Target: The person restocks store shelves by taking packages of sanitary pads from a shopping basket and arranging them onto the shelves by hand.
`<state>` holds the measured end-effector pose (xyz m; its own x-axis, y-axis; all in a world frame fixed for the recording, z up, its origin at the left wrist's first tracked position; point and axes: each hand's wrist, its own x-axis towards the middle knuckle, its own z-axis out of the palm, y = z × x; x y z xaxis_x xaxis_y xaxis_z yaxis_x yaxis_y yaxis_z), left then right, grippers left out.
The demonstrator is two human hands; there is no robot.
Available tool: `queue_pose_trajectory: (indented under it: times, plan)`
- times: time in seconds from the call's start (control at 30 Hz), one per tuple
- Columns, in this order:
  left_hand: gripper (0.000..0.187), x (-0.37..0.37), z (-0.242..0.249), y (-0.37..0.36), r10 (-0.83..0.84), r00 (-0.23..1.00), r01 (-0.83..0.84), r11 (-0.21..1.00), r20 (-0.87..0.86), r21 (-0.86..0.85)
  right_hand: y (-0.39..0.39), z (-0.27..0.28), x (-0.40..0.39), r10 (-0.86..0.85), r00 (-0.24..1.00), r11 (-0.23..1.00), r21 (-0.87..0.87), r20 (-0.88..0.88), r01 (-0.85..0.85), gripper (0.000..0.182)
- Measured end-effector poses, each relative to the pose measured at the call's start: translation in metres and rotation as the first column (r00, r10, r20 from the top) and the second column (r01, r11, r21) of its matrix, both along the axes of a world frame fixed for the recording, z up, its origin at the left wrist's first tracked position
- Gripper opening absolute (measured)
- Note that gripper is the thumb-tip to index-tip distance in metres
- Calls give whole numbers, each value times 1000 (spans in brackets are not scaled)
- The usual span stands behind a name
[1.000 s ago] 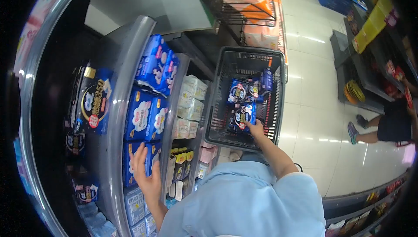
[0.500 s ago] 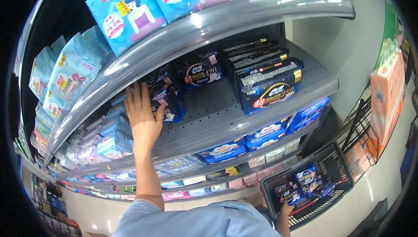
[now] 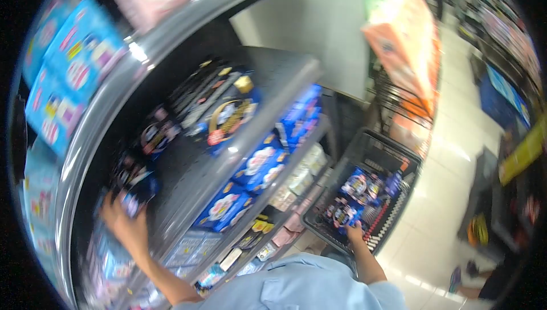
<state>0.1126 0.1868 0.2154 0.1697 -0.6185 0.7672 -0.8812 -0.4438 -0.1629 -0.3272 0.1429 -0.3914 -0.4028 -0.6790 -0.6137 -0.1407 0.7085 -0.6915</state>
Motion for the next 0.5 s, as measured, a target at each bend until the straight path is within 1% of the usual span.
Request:
queue_pose_trajectory:
  times: [0.03,0.07,0.1,0.13,0.17,0.2,0.23,0.27,0.3,0.33,0.37,0.4,0.43,0.47,0.5]
  plan:
    - [55,11,-9,9,-149,983,153,988,109,-33,1,9,5,-17,995,998,-67,-97,11,61]
    - [53,2,-8,16,-295,946,307,948,134,-80,2,79,18,-11,948,999,-42,-319,-2,65]
    - [52,-7,-11,24,-422,889,447,884,177,-139,3,102,20,-36,953,988,-156,-302,-13,69]
    - [52,-14,-18,29,-472,847,518,835,243,-185,1,165,30,-48,972,972,-234,-229,-7,73]
    - [43,-26,-26,24,-451,852,514,819,267,-256,-2,183,36,-10,975,952,-300,-221,-58,76]
    - [29,-38,-38,11,-463,813,573,745,352,-343,-4,203,43,76,985,900,-415,-154,-134,73]
    - [30,-32,-59,7,-735,673,733,647,84,-210,-7,246,52,218,976,821,-544,21,-171,78]
    - [46,-56,-72,1,-825,539,813,562,-169,-154,-8,258,62,353,929,689,-704,115,-174,84]
    - [63,-81,-84,-4,-821,369,865,475,-437,-162,-5,313,65,499,837,683,-696,224,-221,90]
    - [80,-105,-97,-9,-730,211,877,435,-650,-204,-3,340,69,625,754,558,-790,199,-254,93]
    - [86,-113,-130,-20,-601,208,887,448,-772,-110,2,368,75,691,700,474,-844,180,-250,94]
    - [75,-138,-136,-30,-500,130,885,449,-856,-127,5,384,79,749,644,384,-893,152,-236,95]
    - [65,-162,-142,-39,-389,54,875,462,-920,-144,11,382,82,727,681,389,-870,87,-304,93]
    - [67,-167,-172,-41,-196,-128,879,431,-972,-202,17,377,87,703,711,393,-842,16,-369,91]
    - [63,-167,-192,-41,-181,-136,895,399,-974,-199,16,366,92,666,653,566,-815,360,-128,80]
